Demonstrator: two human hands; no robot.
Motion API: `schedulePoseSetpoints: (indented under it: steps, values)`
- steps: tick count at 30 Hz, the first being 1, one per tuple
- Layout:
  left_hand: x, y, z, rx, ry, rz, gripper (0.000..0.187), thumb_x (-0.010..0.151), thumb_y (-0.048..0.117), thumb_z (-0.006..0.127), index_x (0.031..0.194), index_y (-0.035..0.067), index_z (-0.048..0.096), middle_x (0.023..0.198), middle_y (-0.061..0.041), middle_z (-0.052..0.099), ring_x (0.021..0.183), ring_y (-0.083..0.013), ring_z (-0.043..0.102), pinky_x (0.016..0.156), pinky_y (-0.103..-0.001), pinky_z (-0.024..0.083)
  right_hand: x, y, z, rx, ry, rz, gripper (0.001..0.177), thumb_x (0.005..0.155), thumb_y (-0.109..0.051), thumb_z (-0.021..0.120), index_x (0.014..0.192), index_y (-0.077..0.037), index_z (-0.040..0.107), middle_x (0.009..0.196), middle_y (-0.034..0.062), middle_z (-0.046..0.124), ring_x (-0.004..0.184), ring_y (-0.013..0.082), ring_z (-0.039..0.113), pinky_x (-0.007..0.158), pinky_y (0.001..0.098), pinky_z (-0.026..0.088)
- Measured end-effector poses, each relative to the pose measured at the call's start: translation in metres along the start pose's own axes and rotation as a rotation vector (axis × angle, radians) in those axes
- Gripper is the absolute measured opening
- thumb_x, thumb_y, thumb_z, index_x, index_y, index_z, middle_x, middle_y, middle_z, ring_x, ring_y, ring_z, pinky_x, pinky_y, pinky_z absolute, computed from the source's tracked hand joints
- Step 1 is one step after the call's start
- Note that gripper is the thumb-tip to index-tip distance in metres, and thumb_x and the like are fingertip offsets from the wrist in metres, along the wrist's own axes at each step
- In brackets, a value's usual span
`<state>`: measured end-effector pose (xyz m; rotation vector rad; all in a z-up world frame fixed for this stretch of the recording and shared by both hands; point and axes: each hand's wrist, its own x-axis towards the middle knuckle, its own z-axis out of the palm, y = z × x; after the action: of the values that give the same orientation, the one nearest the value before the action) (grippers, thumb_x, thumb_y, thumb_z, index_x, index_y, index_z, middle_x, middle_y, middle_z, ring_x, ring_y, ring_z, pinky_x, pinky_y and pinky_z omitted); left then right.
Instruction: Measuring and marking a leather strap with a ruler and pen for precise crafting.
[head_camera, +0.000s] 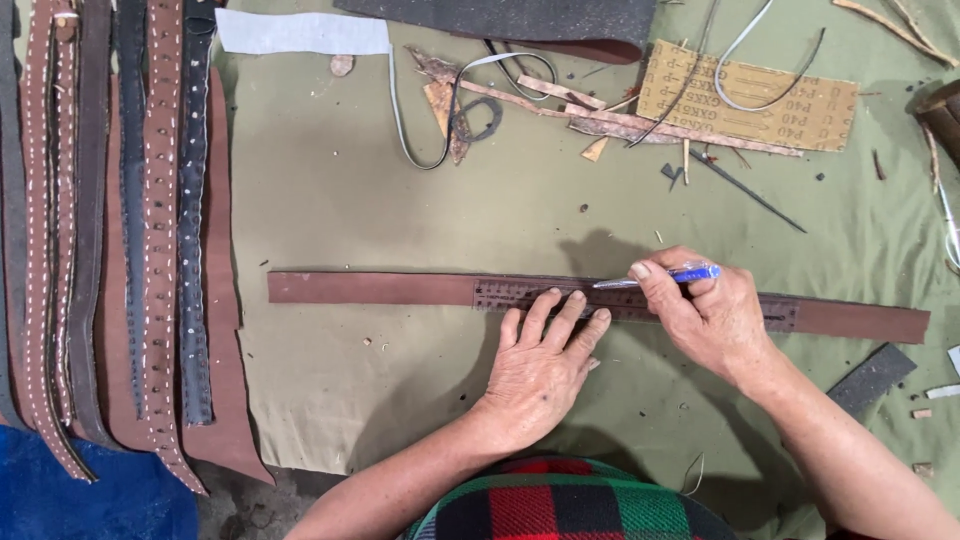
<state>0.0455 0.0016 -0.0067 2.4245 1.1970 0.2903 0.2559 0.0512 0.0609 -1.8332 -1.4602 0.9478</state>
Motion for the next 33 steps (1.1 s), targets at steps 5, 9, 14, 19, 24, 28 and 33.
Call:
schedulePoseSetpoints:
  steps: [5,9,14,19,24,28,33]
  values:
    - [0.001,0.000,0.000,0.012,-0.006,0.000,0.058,0.099,0.034,0.059,0.154,0.018,0.046,0.153,-0.017,0.042,0.145,-0.0428,0.028,0.105,-0.061,0.023,-0.001,0.008,-0.008,-0.026,0.012,0.057,0.018,0.102,-0.025,0.072,0.086,-0.016,0.076,0.056,0.0097,0.066,0.050,0.0204,0.056,0.057,0.0370,0.053]
    - [0.001,0.001,-0.001,0.019,-0.021,-0.004,0.058,0.099,0.034,0.059,0.153,0.018,0.046,0.153,-0.017,0.041,0.145,-0.0424,0.027,0.105,-0.060,0.023,-0.002,0.014,-0.013,-0.039,0.020,0.031,0.019,0.103,-0.025,0.072,0.087,-0.015,0.077,0.056,0.0102,0.066,0.051,0.0222,0.058,0.057,0.0360,0.053]
    - [0.002,0.000,-0.002,0.031,-0.008,-0.001,0.056,0.100,0.034,0.058,0.152,0.018,0.048,0.152,-0.017,0.042,0.145,-0.0421,0.027,0.104,-0.060,0.024,-0.005,0.017,-0.024,-0.047,0.033,0.040,0.019,0.104,-0.025,0.071,0.088,-0.016,0.076,0.058,0.0104,0.067,0.053,0.0215,0.057,0.058,0.0367,0.053]
    - [0.001,0.000,-0.002,0.044,-0.010,-0.002,0.055,0.099,0.033,0.060,0.151,0.019,0.049,0.151,-0.016,0.042,0.145,-0.0417,0.028,0.103,-0.059,0.025,-0.006,0.023,-0.031,-0.050,0.041,0.086,0.017,0.103,-0.026,0.071,0.089,-0.017,0.076,0.057,0.0089,0.065,0.053,0.0198,0.055,0.058,0.0362,0.052]
    - [0.002,0.001,-0.003,0.048,-0.009,-0.001,0.055,0.099,0.034,0.059,0.151,0.018,0.049,0.152,-0.016,0.042,0.145,-0.0418,0.028,0.103,-0.060,0.025,-0.006,0.029,-0.036,-0.075,0.057,0.100,0.017,0.103,-0.026,0.071,0.091,-0.017,0.077,0.058,0.0093,0.066,0.054,0.0216,0.056,0.060,0.0374,0.053]
    - [0.005,0.004,-0.014,0.174,0.108,0.023,0.056,0.096,0.035,0.069,0.148,0.021,0.055,0.149,-0.010,0.054,0.136,-0.0361,0.046,0.101,-0.055,0.038,-0.006,0.031,-0.048,-0.292,-0.029,0.162,0.034,0.103,-0.044,0.059,0.092,-0.017,0.075,0.061,-0.0056,0.066,0.058,0.0128,0.060,0.063,0.0287,0.047]
    - [0.006,0.005,-0.018,0.195,0.098,0.028,0.055,0.095,0.036,0.069,0.147,0.022,0.056,0.148,-0.010,0.055,0.136,-0.0354,0.046,0.100,-0.054,0.038,-0.009,0.040,-0.059,-0.310,0.002,0.141,0.032,0.105,-0.043,0.058,0.093,-0.017,0.073,0.061,-0.0054,0.066,0.057,0.0121,0.061,0.063,0.0289,0.047]
